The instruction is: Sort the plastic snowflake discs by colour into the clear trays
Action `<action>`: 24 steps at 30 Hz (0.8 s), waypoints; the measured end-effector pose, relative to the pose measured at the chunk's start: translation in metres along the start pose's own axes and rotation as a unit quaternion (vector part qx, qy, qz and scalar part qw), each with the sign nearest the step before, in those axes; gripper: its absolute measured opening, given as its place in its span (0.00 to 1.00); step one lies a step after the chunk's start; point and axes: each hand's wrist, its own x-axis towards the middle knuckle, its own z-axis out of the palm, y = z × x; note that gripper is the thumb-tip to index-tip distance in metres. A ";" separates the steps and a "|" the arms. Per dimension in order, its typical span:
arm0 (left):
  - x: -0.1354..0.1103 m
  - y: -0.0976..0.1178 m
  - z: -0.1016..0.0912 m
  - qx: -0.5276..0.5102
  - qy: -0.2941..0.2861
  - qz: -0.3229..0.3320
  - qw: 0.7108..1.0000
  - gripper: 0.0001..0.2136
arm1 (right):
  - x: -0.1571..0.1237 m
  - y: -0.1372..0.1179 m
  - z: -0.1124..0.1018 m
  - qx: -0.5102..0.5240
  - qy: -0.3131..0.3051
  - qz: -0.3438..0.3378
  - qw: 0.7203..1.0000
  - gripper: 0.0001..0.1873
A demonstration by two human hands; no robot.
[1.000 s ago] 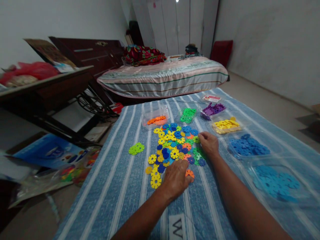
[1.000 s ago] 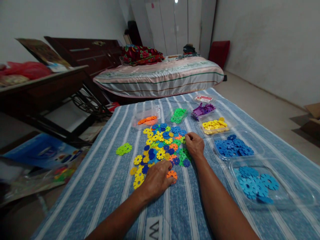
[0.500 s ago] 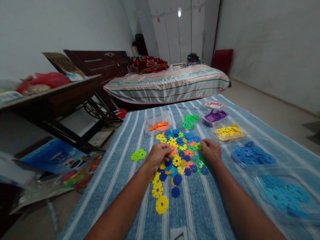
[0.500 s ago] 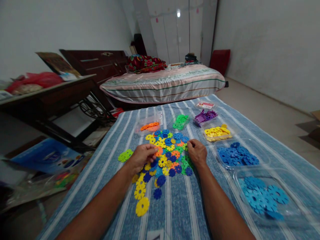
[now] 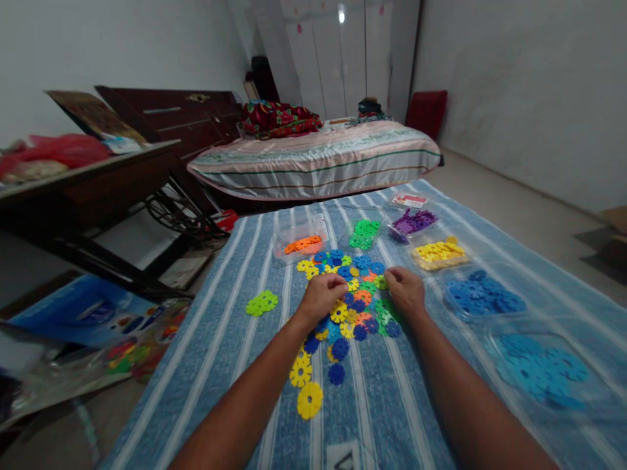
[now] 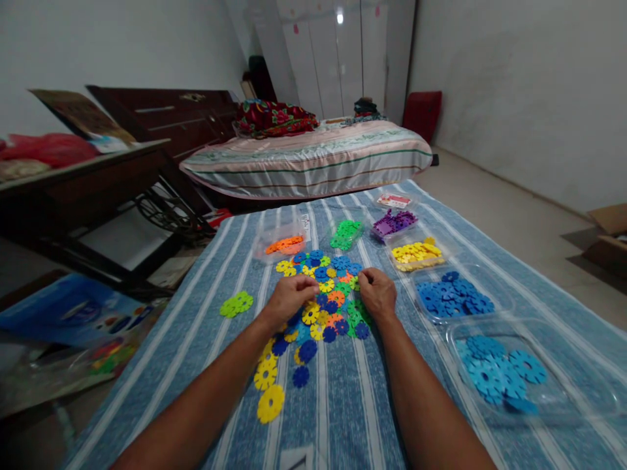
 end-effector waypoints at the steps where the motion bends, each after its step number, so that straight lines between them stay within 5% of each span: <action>1: -0.004 -0.002 0.006 0.075 -0.028 0.051 0.995 0.03 | 0.000 0.000 0.000 0.000 0.002 0.000 1.000 0.18; 4: -0.014 -0.010 0.019 0.253 -0.091 0.190 0.944 0.03 | 0.000 -0.001 0.000 0.001 0.002 -0.004 1.000 0.19; 7: -0.024 -0.021 0.024 0.337 -0.093 0.266 0.898 0.09 | 0.000 0.000 0.000 -0.001 -0.001 -0.009 1.000 0.19; 19: -0.052 -0.021 0.000 0.386 -0.127 0.205 0.891 0.21 | 0.001 0.001 -0.001 -0.016 -0.002 -0.005 1.000 0.19; 24: -0.050 -0.011 0.013 0.367 -0.100 0.226 0.897 0.09 | 0.000 -0.001 -0.002 -0.007 -0.002 0.001 1.000 0.18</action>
